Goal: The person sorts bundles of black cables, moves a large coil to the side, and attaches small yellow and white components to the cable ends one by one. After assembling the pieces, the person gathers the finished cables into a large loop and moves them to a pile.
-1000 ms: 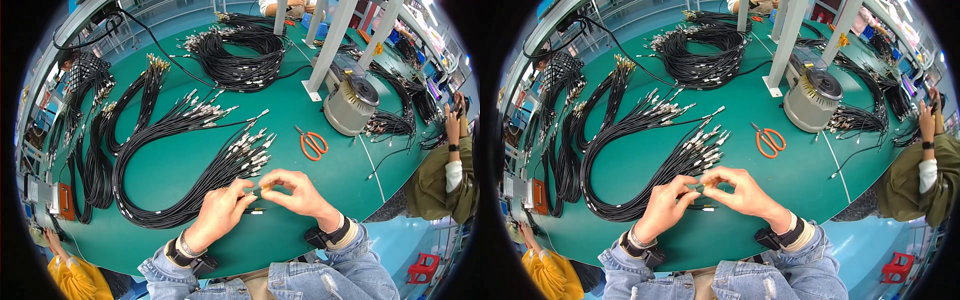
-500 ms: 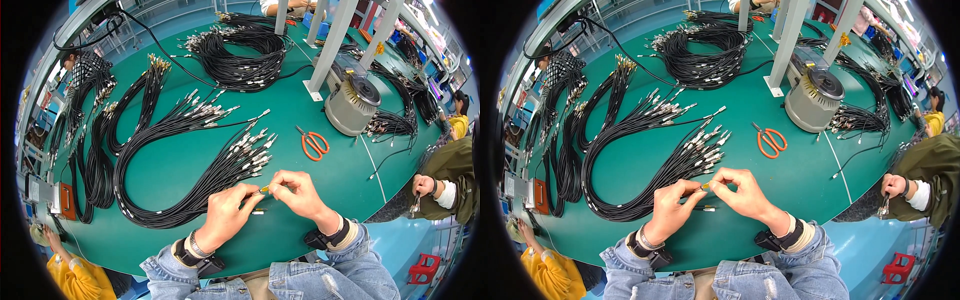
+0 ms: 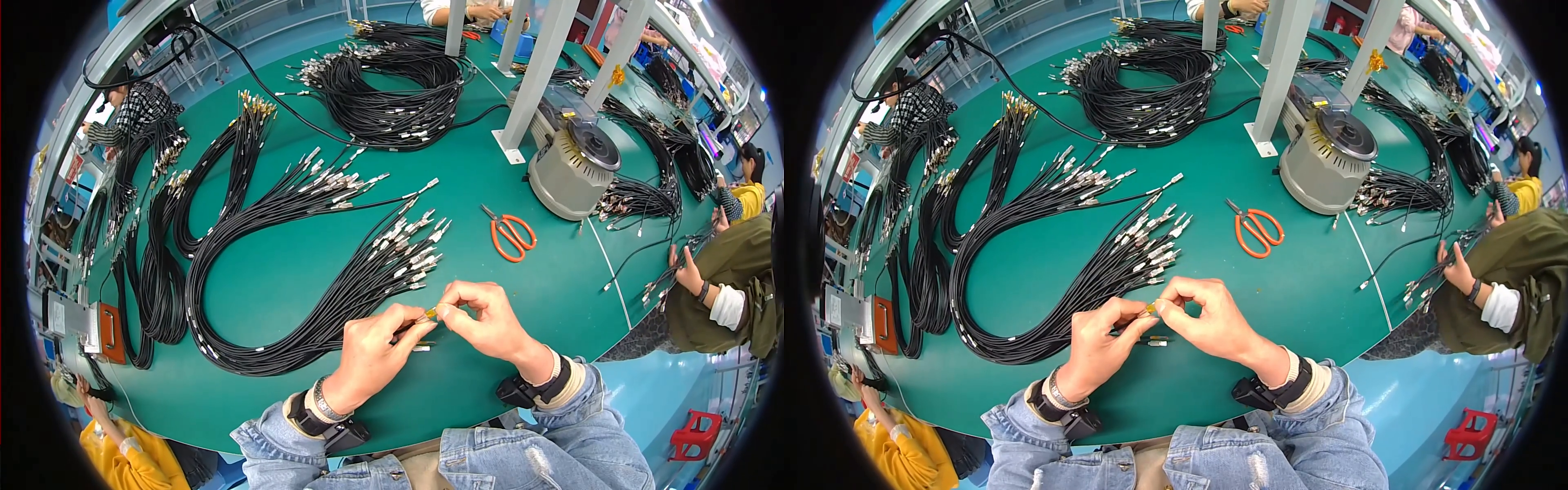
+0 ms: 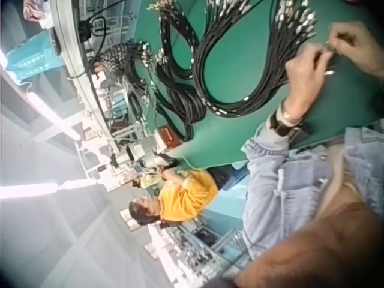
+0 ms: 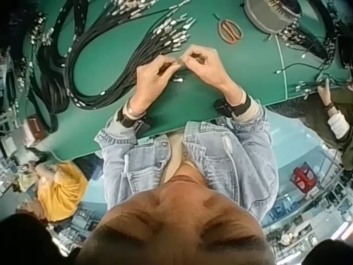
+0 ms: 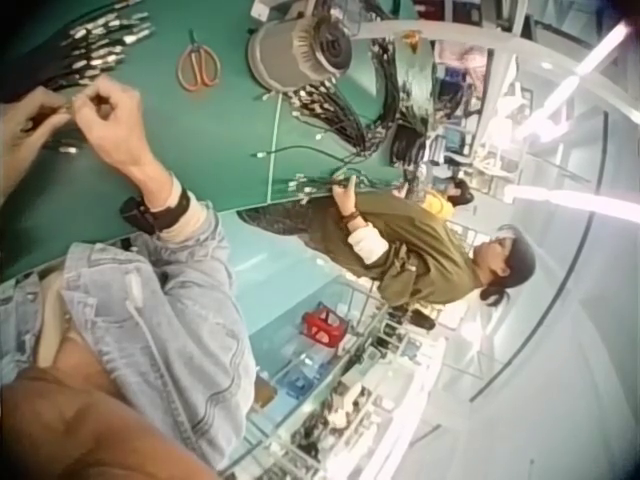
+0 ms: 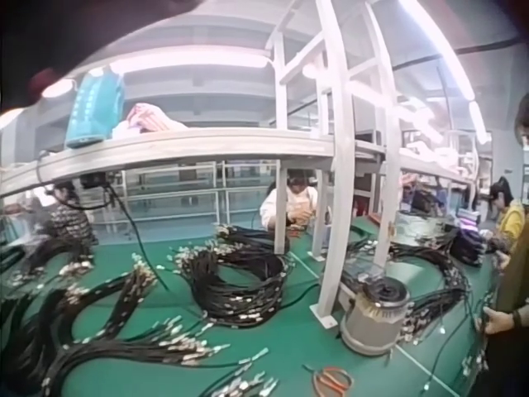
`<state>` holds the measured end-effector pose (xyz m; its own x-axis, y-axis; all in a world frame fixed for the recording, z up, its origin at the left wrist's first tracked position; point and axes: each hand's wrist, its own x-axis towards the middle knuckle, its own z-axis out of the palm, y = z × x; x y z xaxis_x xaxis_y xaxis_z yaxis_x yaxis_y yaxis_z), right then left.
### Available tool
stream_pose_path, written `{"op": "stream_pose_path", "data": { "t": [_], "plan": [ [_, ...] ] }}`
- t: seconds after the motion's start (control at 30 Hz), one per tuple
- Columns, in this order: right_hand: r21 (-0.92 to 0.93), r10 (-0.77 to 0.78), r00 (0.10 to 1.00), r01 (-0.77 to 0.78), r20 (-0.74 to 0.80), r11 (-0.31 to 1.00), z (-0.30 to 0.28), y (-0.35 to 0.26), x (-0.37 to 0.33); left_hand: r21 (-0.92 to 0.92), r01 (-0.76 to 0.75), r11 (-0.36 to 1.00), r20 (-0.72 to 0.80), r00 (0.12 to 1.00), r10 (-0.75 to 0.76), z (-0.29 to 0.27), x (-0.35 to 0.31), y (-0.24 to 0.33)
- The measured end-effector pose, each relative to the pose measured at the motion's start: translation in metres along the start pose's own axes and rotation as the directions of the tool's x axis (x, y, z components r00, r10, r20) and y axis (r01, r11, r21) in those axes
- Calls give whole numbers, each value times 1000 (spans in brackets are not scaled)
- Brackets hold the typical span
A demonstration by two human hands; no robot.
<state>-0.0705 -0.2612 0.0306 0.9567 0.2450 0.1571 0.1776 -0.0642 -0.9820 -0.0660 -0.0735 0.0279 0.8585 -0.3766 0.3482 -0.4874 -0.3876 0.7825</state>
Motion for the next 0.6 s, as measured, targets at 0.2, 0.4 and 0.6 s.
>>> {"op": "stream_pose_path", "data": {
  "t": [0.2,0.4,0.6],
  "plan": [
    [-6,14,1000,-14,3,1000,1,-1,-1,-7,15,1000,-35,999,-15,5,-3,0],
    [11,25,999,-25,24,1000,-1,0,-1,-25,56,998,-36,998,-57,5,-4,0],
    [-25,23,996,-21,83,999,-3,2,-1,-50,-7,999,-64,998,3,6,-2,0]
  ]
}}
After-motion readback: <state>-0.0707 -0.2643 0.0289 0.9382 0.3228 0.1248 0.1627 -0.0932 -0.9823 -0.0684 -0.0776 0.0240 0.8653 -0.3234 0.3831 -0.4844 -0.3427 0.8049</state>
